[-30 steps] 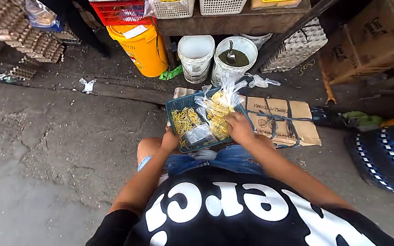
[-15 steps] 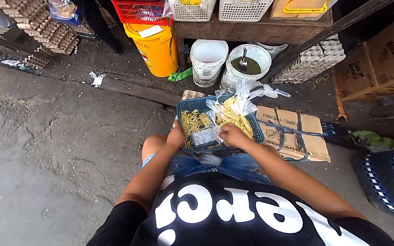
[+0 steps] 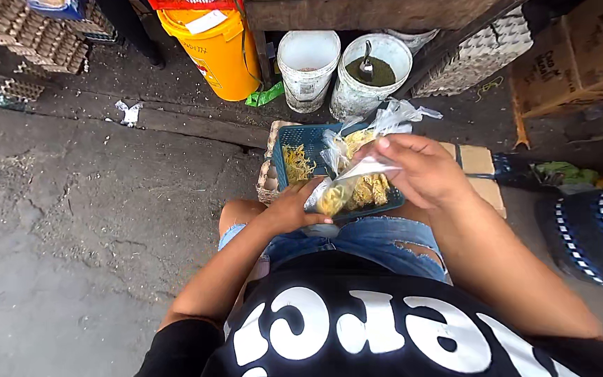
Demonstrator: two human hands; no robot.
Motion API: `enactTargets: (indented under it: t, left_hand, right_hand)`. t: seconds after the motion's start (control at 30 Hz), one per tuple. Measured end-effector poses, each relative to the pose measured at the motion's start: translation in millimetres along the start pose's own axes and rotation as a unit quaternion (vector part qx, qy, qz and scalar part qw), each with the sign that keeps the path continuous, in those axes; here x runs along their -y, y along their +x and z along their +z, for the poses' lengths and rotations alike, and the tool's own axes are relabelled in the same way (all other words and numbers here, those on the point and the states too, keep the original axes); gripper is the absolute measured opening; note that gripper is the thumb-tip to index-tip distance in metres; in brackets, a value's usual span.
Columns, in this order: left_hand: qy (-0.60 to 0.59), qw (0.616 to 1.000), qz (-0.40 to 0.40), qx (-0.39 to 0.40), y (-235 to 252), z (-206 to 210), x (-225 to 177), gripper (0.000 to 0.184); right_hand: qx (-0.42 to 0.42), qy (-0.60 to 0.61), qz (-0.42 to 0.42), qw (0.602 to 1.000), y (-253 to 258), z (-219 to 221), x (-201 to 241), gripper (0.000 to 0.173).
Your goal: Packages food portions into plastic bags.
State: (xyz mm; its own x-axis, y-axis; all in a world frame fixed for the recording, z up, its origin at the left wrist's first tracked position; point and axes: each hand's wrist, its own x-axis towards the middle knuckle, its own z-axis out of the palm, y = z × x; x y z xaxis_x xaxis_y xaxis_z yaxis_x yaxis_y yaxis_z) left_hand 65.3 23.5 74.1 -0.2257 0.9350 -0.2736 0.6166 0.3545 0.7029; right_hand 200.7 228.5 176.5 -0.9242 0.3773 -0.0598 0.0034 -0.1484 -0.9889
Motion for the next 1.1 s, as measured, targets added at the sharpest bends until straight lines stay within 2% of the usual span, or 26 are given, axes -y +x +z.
enactTargets:
  t: [0.07,0.13,0.17,0.23,0.33,0.43,0.53,0.57,0.63,0.67,0.7,0.77,0.8,0.83,0.87,0.9,0.93,1.0,1.1]
  left_hand:
    - [0.188,0.976,-0.064,0.089,7,19,28,0.077]
    - [0.289,0.941,-0.099,0.145,10,37,55,0.04]
    - [0.307,0.937,-0.092,0.138,6,39,65,0.027]
    - [0.293,0.953,-0.041,0.062,-8,32,84,0.014]
    - [0.279,0.958,0.045,-0.047,-32,14,101,0.009]
    - [0.255,0.959,0.075,-0.096,-51,-1,111,0.012]
    - [0.251,0.967,-0.01,-0.049,-56,-4,134,0.01]
    - [0.254,0.965,-0.057,-0.024,-53,-4,132,0.017]
    - [0.252,0.959,-0.132,0.004,-45,-3,109,0.042]
    - [0.255,0.956,-0.145,-0.004,-42,1,92,0.049]
    - [0.254,0.958,-0.121,-0.043,-41,8,75,0.048]
    - [0.221,0.961,-0.008,-0.166,-37,33,48,0.028]
    - [0.185,0.969,0.015,-0.163,-34,46,39,0.023]
    - [0.148,0.985,-0.006,-0.092,-30,54,31,0.025]
    - [0.118,0.99,-0.064,0.028,-23,56,26,0.031]
    - [0.098,0.977,-0.126,0.14,-12,58,27,0.038]
    - [0.092,0.961,-0.168,0.199,-2,61,31,0.042]
    - [0.102,0.944,-0.211,0.233,11,68,36,0.04]
    - [0.145,0.932,-0.195,0.27,26,77,34,0.033]
  right_hand:
    - [-0.091,0.06,0.009,0.994,-4,-13,-26,0.03]
    - [-0.181,0.092,0.025,0.979,-15,-27,-53,0.027]
    - [-0.21,0.096,0.022,0.973,-23,-35,-63,0.026]
    - [-0.245,0.073,-0.006,0.967,-41,-57,-73,0.026]
    - [-0.31,0.04,-0.041,0.949,-69,-96,-69,0.024]
    - [-0.368,0.017,-0.093,0.925,-92,-129,-59,0.025]
    - [-0.383,-0.006,-0.114,0.917,-103,-139,-61,0.027]
    - [-0.378,-0.015,-0.107,0.919,-102,-136,-63,0.029]
    - [-0.357,-0.035,-0.099,0.928,-97,-127,-69,0.029]
    - [-0.343,-0.043,-0.099,0.933,-95,-121,-72,0.028]
    - [-0.326,-0.054,-0.102,0.938,-91,-116,-74,0.027]
    - [-0.295,-0.077,-0.107,0.947,-84,-107,-76,0.026]
    - [-0.282,-0.082,-0.106,0.95,-81,-104,-76,0.026]
    - [-0.272,-0.085,-0.104,0.953,-78,-101,-77,0.025]
    - [-0.263,-0.086,-0.101,0.956,-75,-98,-77,0.025]
    - [-0.256,-0.086,-0.099,0.958,-72,-94,-77,0.025]
    - [-0.247,-0.088,-0.098,0.96,-70,-90,-75,0.025]
    - [-0.236,-0.104,-0.1,0.961,-66,-82,-75,0.026]
    - [-0.225,-0.114,-0.093,0.963,-65,-70,-82,0.026]
